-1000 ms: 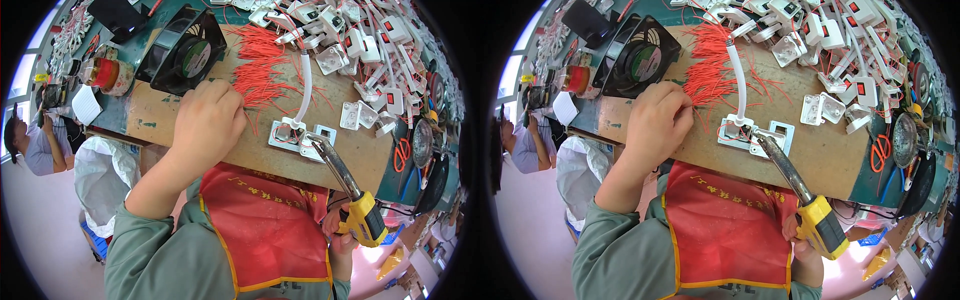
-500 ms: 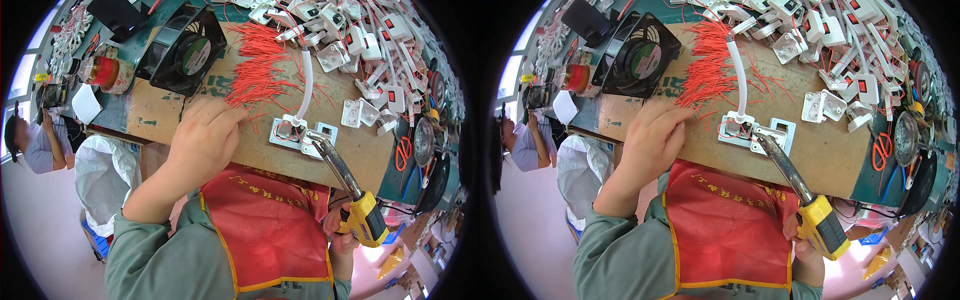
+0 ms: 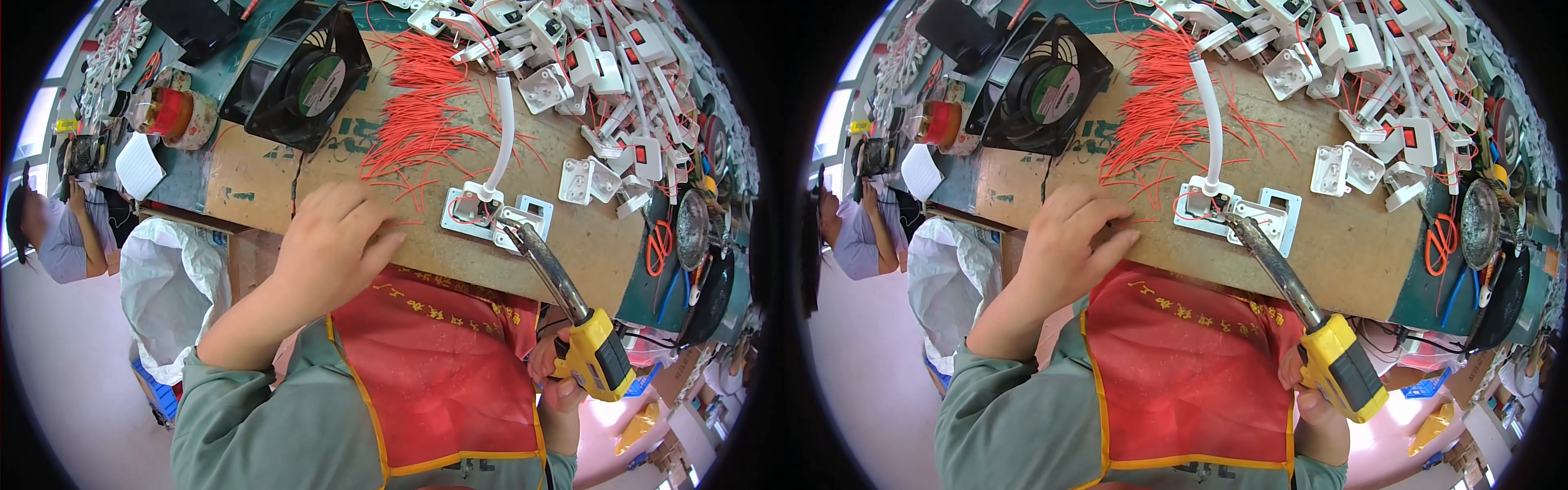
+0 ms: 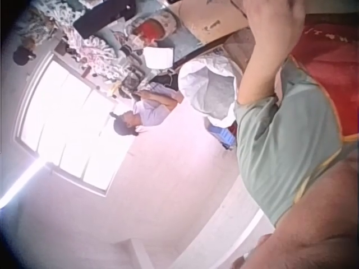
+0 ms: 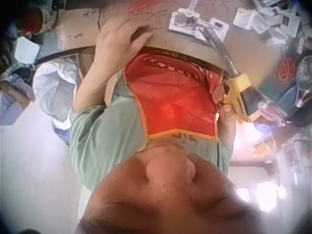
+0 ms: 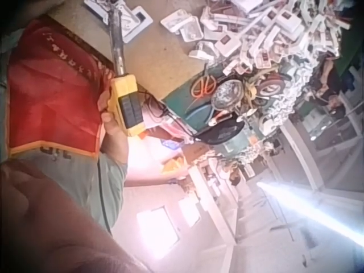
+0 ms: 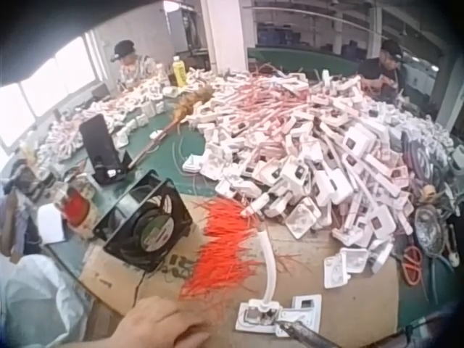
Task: Assembling electrical components by soldering wires and fitting parts into plastic housings on a factory assembly line.
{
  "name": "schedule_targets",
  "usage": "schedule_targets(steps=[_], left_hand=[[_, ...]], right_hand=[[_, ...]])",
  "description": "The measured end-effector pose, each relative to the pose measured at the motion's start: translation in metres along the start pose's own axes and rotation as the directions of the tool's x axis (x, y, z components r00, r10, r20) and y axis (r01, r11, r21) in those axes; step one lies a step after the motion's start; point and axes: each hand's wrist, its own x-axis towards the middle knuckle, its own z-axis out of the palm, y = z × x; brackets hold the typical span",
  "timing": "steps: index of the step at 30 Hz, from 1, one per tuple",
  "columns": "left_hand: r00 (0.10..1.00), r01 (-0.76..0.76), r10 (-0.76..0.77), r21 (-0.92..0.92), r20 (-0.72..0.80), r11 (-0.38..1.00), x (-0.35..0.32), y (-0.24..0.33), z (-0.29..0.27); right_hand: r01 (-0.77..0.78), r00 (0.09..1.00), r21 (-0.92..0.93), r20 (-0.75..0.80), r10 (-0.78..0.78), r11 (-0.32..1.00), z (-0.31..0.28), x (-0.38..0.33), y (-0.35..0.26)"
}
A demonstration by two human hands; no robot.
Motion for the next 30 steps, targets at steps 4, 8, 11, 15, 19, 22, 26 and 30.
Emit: schedule_targets(steps=[4,8,11,15,19,22,26,30], left_hand=[[0.998,-0.056,0.055,-0.021,-0.025,0.998,0.001,-0.001,0.011],[0.998,-0.054,0.054,0.002,0.030,0.999,0.004,0.006,0.012],[0.997,-0.057,0.056,-0.012,-0.048,0.998,0.003,0.010,0.014],[0.997,-0.066,0.063,-0.097,-0.033,0.993,0.003,0.015,0.005],[0.968,-0.225,0.203,-0.152,-0.145,0.962,0.008,0.019,0.010],[0.950,-0.278,0.252,-0.135,-0.182,0.951,0.012,0.020,0.018],[0.962,-0.257,0.247,-0.077,-0.118,0.963,0.010,0.020,0.027],[0.972,-0.234,0.234,-0.036,-0.018,0.971,0.002,0.017,0.026]], right_hand=[[-0.012,1.000,-0.020,0.019,0.013,1.000,0.001,0.000,-0.001],[-0.028,0.999,-0.013,0.017,0.028,1.000,-0.001,-0.003,-0.002],[-0.036,0.999,-0.016,0.010,0.036,0.999,-0.001,-0.004,-0.002],[-0.050,0.999,-0.015,-0.009,0.050,0.999,-0.001,-0.006,-0.001],[-0.036,0.999,0.005,-0.007,0.036,0.999,0.000,-0.006,0.002],[-0.030,0.999,-0.013,-0.013,0.030,0.999,0.000,-0.006,0.004],[-0.062,0.997,0.034,0.037,0.060,0.998,-0.005,-0.009,0.004],[-0.063,0.996,0.063,0.074,0.059,0.996,-0.006,-0.009,0.002]])
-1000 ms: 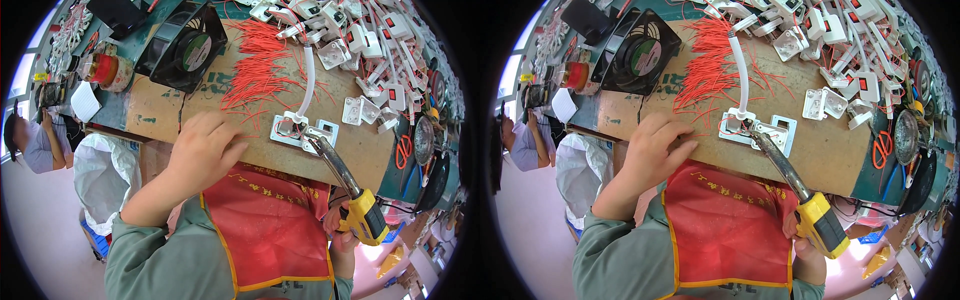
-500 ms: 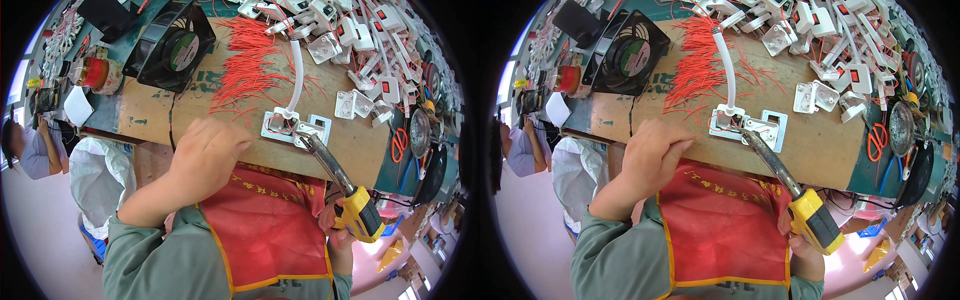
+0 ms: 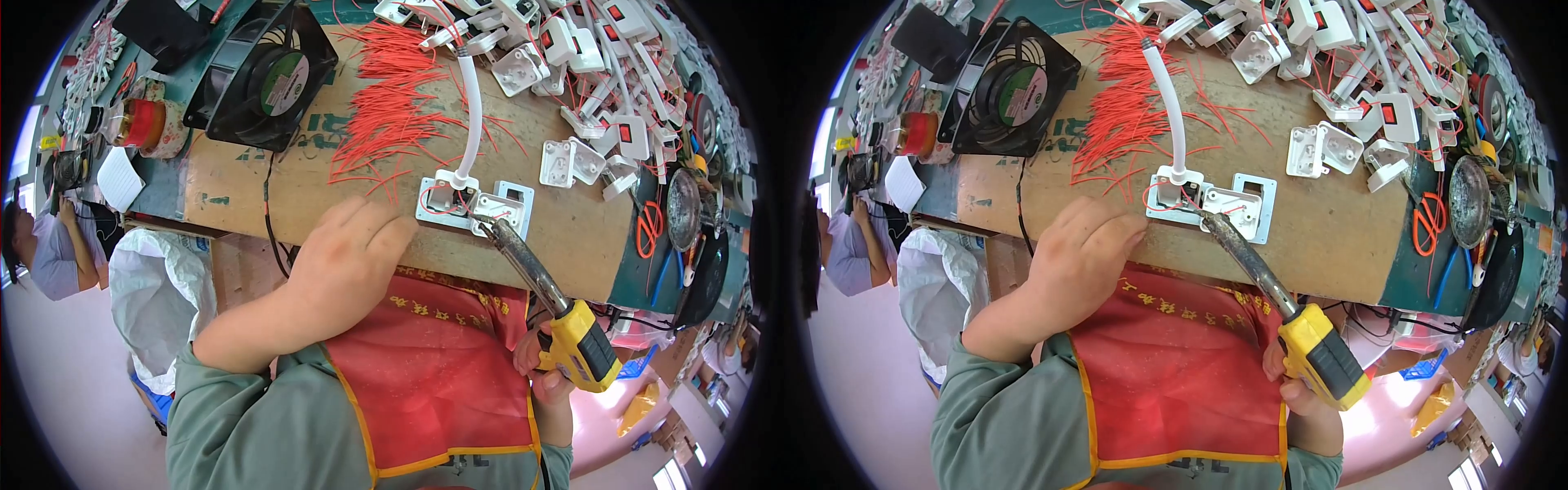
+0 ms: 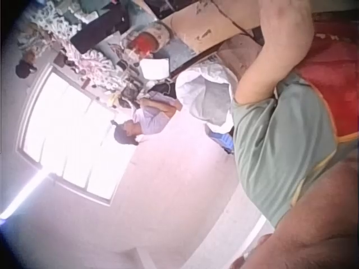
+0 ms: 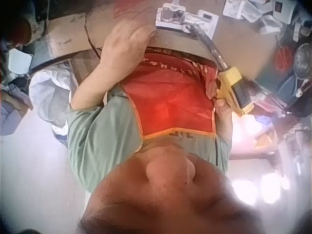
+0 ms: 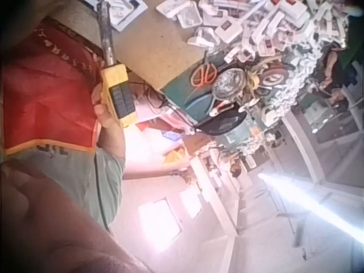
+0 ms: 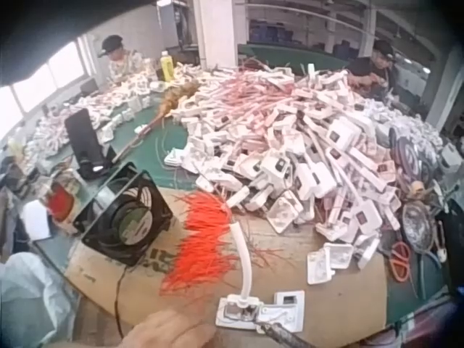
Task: Assembling electrical components by soldering wires and fitting parts into plastic housings on a factory assembly line.
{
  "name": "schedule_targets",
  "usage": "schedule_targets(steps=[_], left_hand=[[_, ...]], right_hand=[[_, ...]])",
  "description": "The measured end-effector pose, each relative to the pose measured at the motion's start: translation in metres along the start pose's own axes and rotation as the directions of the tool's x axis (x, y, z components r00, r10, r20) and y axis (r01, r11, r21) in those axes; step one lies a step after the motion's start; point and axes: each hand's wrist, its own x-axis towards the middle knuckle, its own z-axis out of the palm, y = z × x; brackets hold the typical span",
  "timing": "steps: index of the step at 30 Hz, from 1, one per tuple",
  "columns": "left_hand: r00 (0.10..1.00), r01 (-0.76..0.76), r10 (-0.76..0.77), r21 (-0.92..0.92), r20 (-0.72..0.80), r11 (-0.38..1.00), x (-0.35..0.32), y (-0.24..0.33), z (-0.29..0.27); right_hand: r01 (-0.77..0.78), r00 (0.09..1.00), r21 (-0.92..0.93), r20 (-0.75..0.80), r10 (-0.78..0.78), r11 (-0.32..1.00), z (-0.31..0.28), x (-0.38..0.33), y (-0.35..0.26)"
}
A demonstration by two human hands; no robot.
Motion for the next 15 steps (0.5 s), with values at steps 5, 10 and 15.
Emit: schedule_targets(steps=[5,10,15], left_hand=[[0.999,0.050,-0.051,0.085,0.015,0.995,-0.003,-0.001,-0.001],[0.975,-0.023,0.034,0.050,-0.220,0.998,0.015,0.009,0.003],[0.906,-0.123,0.122,0.023,-0.406,0.992,0.031,0.006,0.024]], right_hand=[[-0.006,1.000,0.015,0.030,0.006,1.000,-0.002,0.002,0.001],[0.052,0.997,-0.081,-0.056,-0.057,0.995,0.002,0.005,0.008],[0.033,0.997,-0.079,-0.060,-0.037,0.996,0.002,0.003,0.008]])
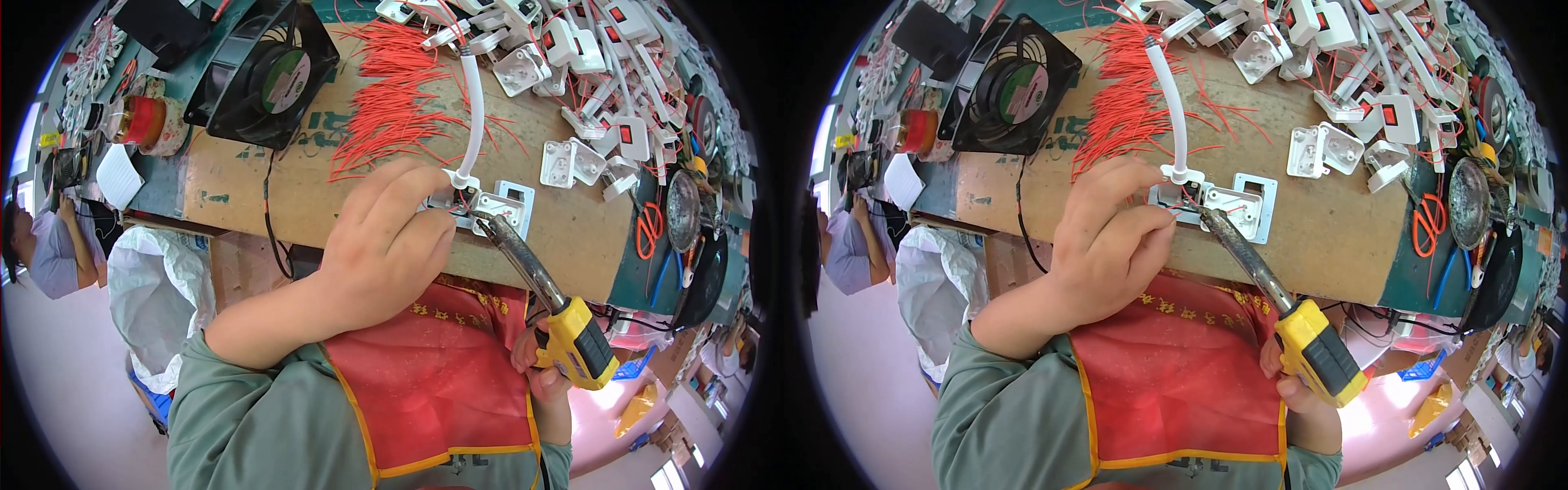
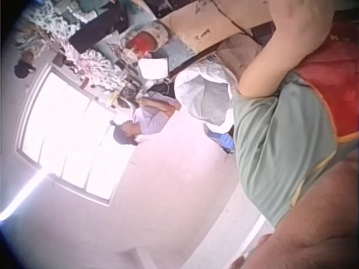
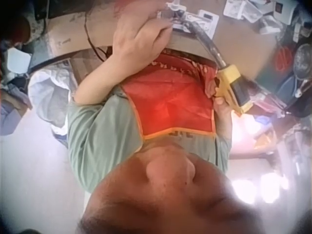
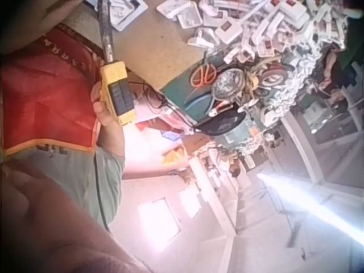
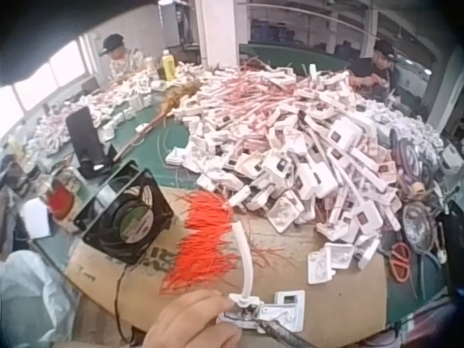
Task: Assembling electrical components by soldering wires and fitting parts into plastic housings on a factory assembly line.
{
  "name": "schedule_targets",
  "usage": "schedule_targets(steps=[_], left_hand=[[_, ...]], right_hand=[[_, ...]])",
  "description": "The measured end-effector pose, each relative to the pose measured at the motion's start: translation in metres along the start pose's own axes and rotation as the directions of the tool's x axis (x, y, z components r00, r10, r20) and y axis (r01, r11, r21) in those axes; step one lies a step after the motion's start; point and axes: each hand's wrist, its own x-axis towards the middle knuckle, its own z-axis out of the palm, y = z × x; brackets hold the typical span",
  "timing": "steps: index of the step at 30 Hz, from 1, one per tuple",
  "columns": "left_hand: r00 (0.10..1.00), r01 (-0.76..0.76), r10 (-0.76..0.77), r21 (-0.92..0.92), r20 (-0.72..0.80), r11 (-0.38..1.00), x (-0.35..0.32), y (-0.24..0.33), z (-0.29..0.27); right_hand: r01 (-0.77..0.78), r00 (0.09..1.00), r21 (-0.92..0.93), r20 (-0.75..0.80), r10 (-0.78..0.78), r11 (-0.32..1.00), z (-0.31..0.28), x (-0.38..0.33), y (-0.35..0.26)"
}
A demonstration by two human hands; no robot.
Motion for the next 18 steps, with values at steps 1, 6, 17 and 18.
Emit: schedule_targets(steps=[1,6,17,18], left_hand=[[1.000,0.016,-0.016,-0.010,0.003,1.000,-0.0004,-0.0001,0.0029],[0.999,0.045,-0.044,-0.014,0.031,0.999,-0.0032,0.0008,0.0075],[0.999,0.049,-0.048,-0.042,0.021,0.998,-0.0025,0.0006,0.0085],[0.999,0.049,-0.048,-0.041,0.022,0.998,-0.0025,0.0005,0.0082]], right_hand=[[0.001,1.000,0.000,-0.002,-0.001,1.000,-0.0014,-0.0004,-0.0005],[-0.053,0.997,0.118,0.069,0.045,0.992,-0.0065,-0.0029,0.0003],[-0.014,0.999,0.098,0.039,0.011,0.995,-0.0060,0.0006,0.0020],[-0.009,0.999,0.078,0.034,0.006,0.997,-0.0063,0.0008,0.0017]])
